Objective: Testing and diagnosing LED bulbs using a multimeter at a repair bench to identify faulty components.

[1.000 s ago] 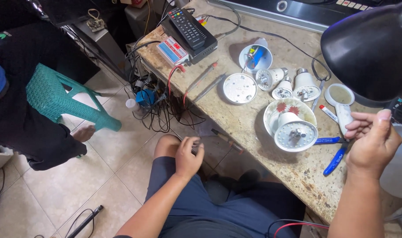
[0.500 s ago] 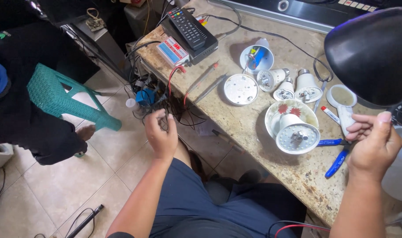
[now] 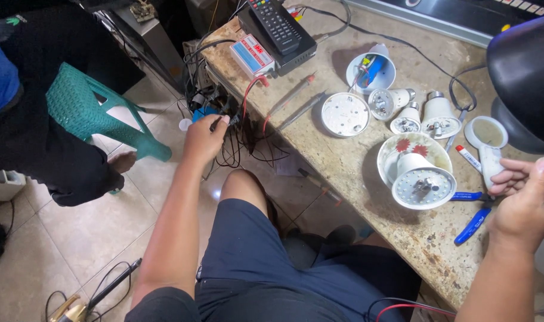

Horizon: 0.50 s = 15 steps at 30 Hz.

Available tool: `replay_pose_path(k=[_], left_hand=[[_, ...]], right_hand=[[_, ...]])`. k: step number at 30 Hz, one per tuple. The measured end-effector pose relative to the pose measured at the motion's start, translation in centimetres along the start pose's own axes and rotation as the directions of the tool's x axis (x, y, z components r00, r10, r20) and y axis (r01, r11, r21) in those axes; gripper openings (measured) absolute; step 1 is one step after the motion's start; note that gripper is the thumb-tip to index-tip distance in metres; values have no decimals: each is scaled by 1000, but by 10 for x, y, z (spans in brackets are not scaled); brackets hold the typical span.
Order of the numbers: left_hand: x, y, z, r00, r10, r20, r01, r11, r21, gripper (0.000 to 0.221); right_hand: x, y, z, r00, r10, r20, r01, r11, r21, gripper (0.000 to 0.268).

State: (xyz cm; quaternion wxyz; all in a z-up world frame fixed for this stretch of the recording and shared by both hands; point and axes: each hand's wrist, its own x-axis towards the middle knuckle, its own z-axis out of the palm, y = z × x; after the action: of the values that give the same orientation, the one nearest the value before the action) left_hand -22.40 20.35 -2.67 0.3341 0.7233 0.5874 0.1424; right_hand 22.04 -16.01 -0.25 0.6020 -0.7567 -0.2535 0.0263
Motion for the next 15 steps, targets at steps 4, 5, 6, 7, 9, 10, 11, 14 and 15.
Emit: replay_pose_path(k=[4, 5, 6, 7, 9, 10, 11, 14, 15], left_hand=[[-14, -6, -30, 987, -99, 130, 102, 995, -15, 56], [-15, -13, -34, 983, -117, 138, 121, 992, -18, 52], [-16, -19, -37, 980, -133, 146, 137, 990, -21, 47], [-16, -27, -37, 980, -136, 144, 140, 990, -21, 47], [-18, -42, -38, 985, -86, 150, 91, 995, -28, 46], [-21, -40, -39, 985, -87, 147, 93, 995, -30, 46], [-25, -38, -41, 982, -81, 173, 77, 997, 29, 50], [-31, -27, -39, 985, -53, 162, 40, 996, 82, 54], [-33, -22, -36, 990, -31, 134, 21, 997, 79, 55]], right_hand=[[6, 18, -5, 998, 62, 25, -61, 997, -54, 57], [6, 19, -5, 997, 68, 31, -65, 995, -71, 55], [7, 19, -6, 997, 72, 35, -69, 994, -87, 54], [7, 20, -6, 997, 72, 39, -68, 994, -87, 54], [6, 20, -6, 995, 93, 46, -88, 991, -105, 50], [7, 24, -7, 995, 91, 49, -86, 991, -105, 50], [8, 27, -8, 995, 89, 54, -83, 991, -104, 48], [8, 27, -6, 995, 71, 66, -63, 992, -107, 50], [7, 26, -5, 996, 61, 71, -53, 992, -117, 54]])
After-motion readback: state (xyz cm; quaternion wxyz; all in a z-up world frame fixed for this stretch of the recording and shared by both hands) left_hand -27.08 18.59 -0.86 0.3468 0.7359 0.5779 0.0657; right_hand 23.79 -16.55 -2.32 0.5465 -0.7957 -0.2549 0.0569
